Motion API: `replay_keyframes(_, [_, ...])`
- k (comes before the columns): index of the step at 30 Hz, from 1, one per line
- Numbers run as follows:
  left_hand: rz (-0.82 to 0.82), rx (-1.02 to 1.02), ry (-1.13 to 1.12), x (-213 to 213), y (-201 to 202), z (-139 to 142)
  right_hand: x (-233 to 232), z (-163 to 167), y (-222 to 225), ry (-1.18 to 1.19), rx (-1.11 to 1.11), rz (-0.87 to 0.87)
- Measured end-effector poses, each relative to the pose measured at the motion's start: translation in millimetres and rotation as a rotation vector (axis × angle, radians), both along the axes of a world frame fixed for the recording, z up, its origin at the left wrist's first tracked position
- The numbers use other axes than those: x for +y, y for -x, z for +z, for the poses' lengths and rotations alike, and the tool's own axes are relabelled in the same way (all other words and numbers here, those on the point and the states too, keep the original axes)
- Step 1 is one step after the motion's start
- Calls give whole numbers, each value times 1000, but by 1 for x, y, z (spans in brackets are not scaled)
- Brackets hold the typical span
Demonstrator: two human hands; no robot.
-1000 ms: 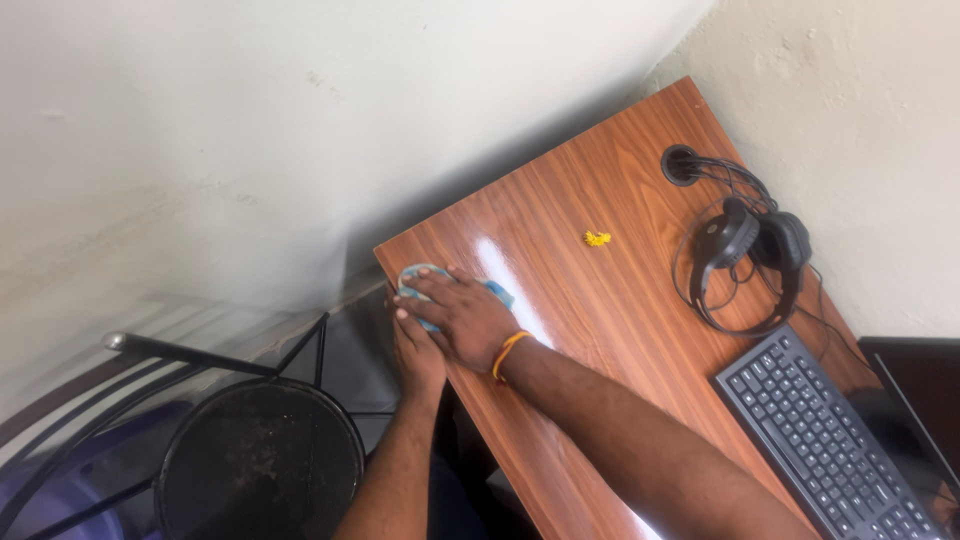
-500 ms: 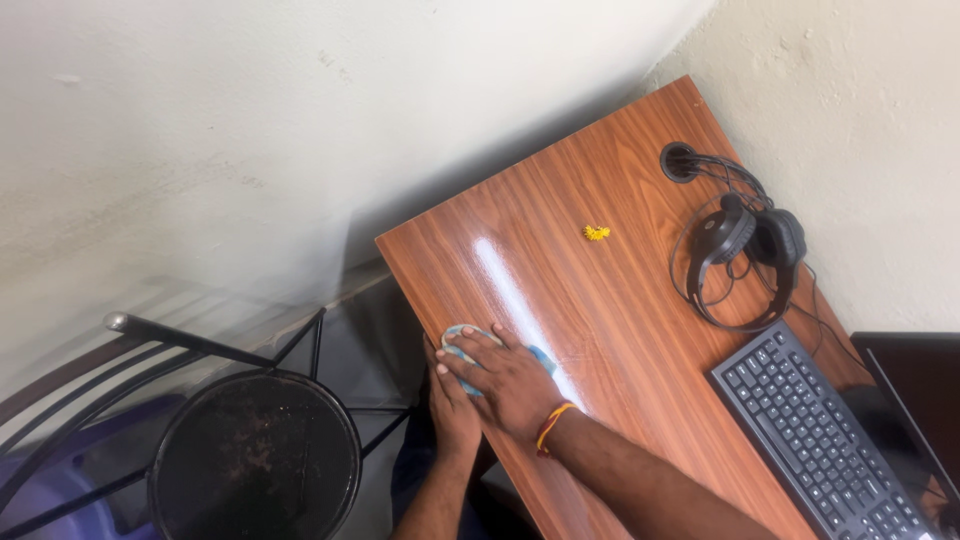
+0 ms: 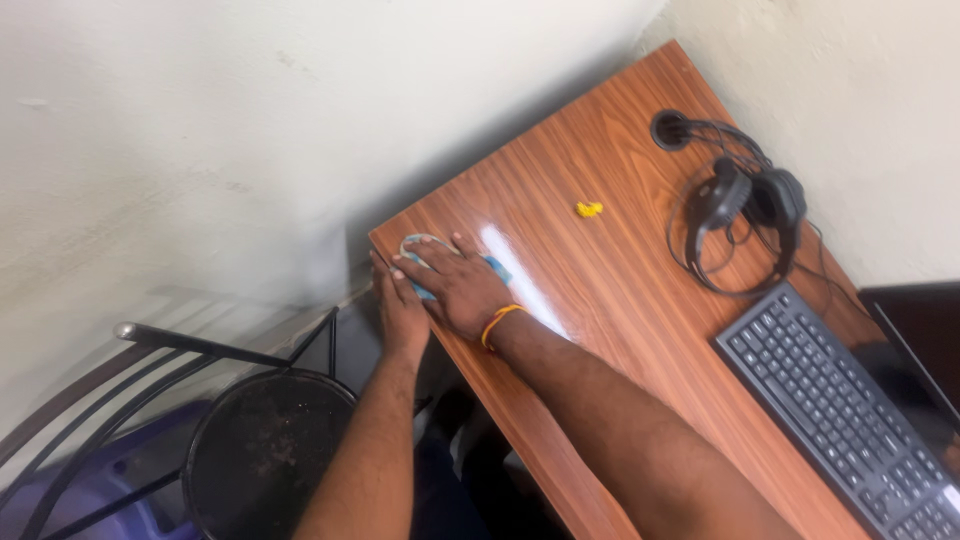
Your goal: The person wipes a wooden desk surface and several items on it using a cloth. They clean the desk surface, a computer mouse, a headset, a keyboard, and a monitor screen, moving each item as needed to wipe underneath and around them.
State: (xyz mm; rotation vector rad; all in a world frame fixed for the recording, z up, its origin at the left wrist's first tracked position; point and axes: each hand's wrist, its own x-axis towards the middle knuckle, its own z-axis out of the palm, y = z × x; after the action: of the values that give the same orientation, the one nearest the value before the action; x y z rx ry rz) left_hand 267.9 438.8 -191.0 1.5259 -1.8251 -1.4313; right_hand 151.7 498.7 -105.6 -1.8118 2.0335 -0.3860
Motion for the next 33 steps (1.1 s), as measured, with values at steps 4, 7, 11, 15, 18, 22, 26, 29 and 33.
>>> replay_keyframes(4, [-78, -43, 108, 19, -14, -2, 36, 4, -17, 79, -27, -62])
replay_keyframes(7, [-204, -66, 258, 58, -36, 8, 78, 9, -39, 125, -69, -122])
replay_keyframes(11, [-323, -131, 177, 115, -60, 32, 143, 22, -66, 134, -47, -228])
replay_keyframes(15, [-500, -271, 326, 151, -74, 55, 195, 34, -88, 113, -78, -402])
replay_keyframes(18, [-656, -322, 610, 170, -78, 73, 227, 37, -102, 121, -76, -586])
replay_keyframes(22, [-1073, -183, 780, 200, -69, 90, 284, 35, -114, 94, 35, -825])
replay_keyframes(26, [-1411, 17, 736, 245, -48, 92, 358, 33, -130, 69, 157, -1093])
replay_keyframes(29, [-1633, 194, 732, 277, -40, 90, 411, 33, -149, 52, 252, -1295])
replay_keyframes(33, [-1807, 369, 726, 317, -33, 87, 441, 26, -173, 49, 348, -1695])
